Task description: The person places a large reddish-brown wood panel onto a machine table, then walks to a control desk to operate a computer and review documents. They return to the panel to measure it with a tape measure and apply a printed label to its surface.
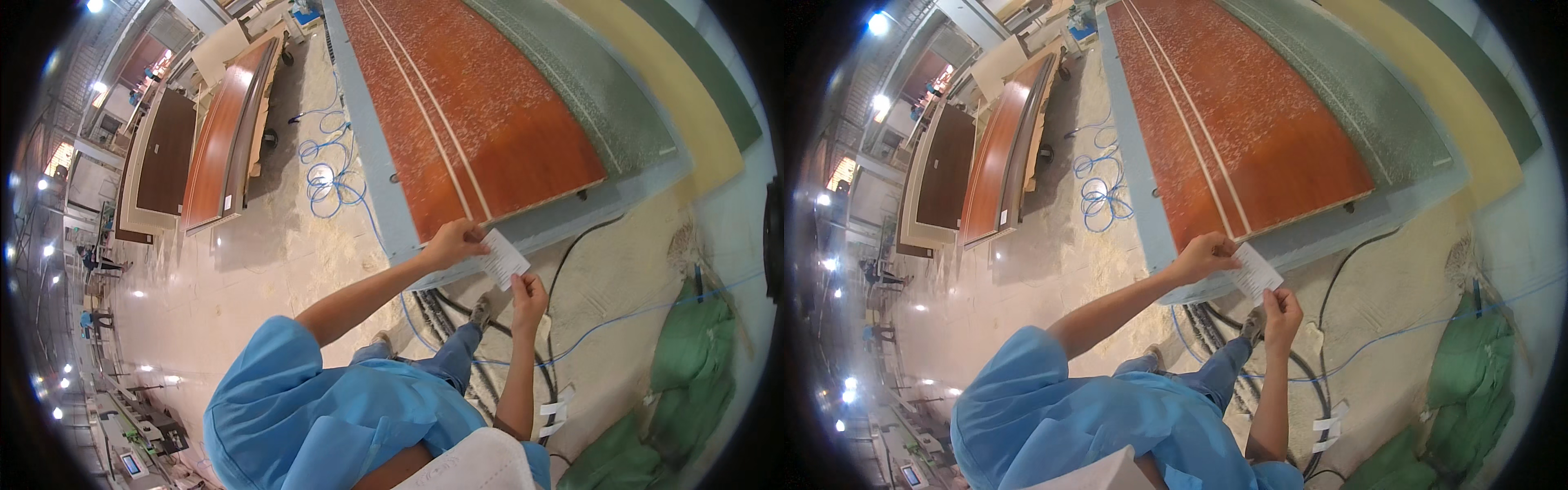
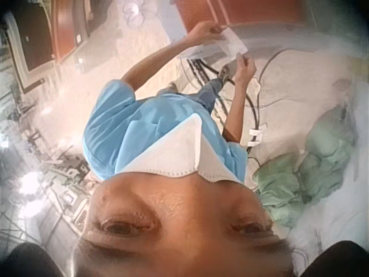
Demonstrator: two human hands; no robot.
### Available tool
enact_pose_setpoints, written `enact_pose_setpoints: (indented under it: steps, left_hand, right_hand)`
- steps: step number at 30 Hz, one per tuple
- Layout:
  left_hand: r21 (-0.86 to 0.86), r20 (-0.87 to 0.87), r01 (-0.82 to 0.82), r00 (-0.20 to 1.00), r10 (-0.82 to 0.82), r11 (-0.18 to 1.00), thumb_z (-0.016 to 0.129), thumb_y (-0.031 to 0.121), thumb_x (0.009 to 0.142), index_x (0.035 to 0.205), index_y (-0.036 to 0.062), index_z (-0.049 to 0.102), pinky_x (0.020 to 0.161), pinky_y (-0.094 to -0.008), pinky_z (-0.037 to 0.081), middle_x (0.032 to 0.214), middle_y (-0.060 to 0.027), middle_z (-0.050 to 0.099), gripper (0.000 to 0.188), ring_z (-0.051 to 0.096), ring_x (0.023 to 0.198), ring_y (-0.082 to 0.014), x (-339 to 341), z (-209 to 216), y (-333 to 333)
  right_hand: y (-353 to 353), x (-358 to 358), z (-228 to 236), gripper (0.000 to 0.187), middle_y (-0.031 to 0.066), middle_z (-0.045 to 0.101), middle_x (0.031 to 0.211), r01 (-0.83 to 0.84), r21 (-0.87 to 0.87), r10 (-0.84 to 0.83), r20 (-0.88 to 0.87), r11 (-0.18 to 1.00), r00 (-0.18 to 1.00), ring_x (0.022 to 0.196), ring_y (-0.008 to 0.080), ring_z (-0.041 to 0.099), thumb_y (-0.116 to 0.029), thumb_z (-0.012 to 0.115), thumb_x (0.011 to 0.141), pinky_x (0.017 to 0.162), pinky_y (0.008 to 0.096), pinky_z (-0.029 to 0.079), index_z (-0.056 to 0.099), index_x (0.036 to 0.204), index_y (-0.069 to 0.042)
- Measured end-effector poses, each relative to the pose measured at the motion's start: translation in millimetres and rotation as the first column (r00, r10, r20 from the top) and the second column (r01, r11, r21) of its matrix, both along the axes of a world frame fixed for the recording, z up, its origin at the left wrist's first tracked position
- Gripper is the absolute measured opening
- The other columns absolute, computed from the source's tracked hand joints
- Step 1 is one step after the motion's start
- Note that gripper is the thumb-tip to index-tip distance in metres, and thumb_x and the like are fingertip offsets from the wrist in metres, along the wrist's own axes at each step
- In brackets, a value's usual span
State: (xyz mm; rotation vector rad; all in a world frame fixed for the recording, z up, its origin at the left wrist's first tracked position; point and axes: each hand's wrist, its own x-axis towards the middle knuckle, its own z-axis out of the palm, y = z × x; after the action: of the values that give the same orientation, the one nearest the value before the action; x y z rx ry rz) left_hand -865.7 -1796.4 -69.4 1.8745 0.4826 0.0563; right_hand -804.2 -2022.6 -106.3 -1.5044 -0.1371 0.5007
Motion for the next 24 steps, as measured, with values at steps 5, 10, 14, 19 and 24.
enact_pose_setpoints:
  steps: [5,10,14,19,24]
  left_hand:
    - [-0.062,-0.058,-0.128,0.99,0.125,0.99,0.082,0.019,0.083,0.096,0.0016,0.069,0.076,-0.0302,0.052,0.088,-0.0047,0.068,0.026,0.065,0.083,-0.0134,39.3,-13.2,-15.9]
    - [-0.211,-0.127,-0.257,0.964,0.234,0.943,0.082,0.017,0.084,0.094,0.003,0.068,0.076,-0.0281,0.052,0.089,-0.0033,0.069,0.022,0.065,0.085,-0.0119,47.4,-15.1,-20.9]
    - [-0.238,-0.109,-0.335,0.942,0.318,0.912,0.081,0.019,0.085,0.093,0.0021,0.069,0.076,-0.0295,0.052,0.09,-0.0041,0.069,0.023,0.066,0.086,-0.0135,34.6,-10.4,-13.3]
    - [-0.122,-0.103,-0.451,0.892,0.441,0.884,0.079,0.02,0.087,0.097,-0.001,0.071,0.077,-0.0311,0.05,0.09,-0.0061,0.069,0.025,0.065,0.088,-0.0155,-14.3,-10.9,-4.6]
    - [-0.312,-0.146,-0.539,0.841,0.522,0.782,0.078,0.017,0.087,0.098,0.0001,0.073,0.078,-0.0291,0.049,0.089,-0.0054,0.071,0.021,0.065,0.086,-0.0142,-79.0,-21.5,10.2]
  right_hand:
    - [-14.5,59.3,-13.3,0.017,-0.0035,0.057,0.077,-0.111,-0.038,0.108,-0.081,0.993,0.991,0.07,0.0047,0.047,-0.015,0.071,0.092,0.063,0.0229,0.039,0.063,0.086,-0.002]
    - [-6.3,83.1,-12.0,0.015,-0.003,0.058,0.078,-0.157,0.055,0.162,-0.106,0.986,0.981,0.069,0.0041,0.047,-0.013,0.071,0.092,0.061,0.0218,0.036,0.063,0.088,-0.001]
    - [9.7,91.1,-10.1,0.016,-0.0021,0.06,0.078,-0.268,-0.024,0.266,-0.075,0.963,0.961,0.071,0.005,0.05,-0.014,0.072,0.091,0.064,0.0226,0.04,0.065,0.087,0.0]
    - [38.0,78.3,-18.6,0.02,-0.0013,0.062,0.075,-0.423,-0.048,0.42,-0.06,0.905,0.905,0.07,0.0052,0.054,-0.017,0.074,0.09,0.063,0.0231,0.043,0.065,0.086,0.001]
    - [65.2,24.8,-23.3,0.022,-0.0021,0.061,0.071,-0.487,-0.095,0.488,-0.02,0.868,0.873,0.067,0.0055,0.052,-0.018,0.074,0.089,0.061,0.0244,0.043,0.065,0.084,0.0]
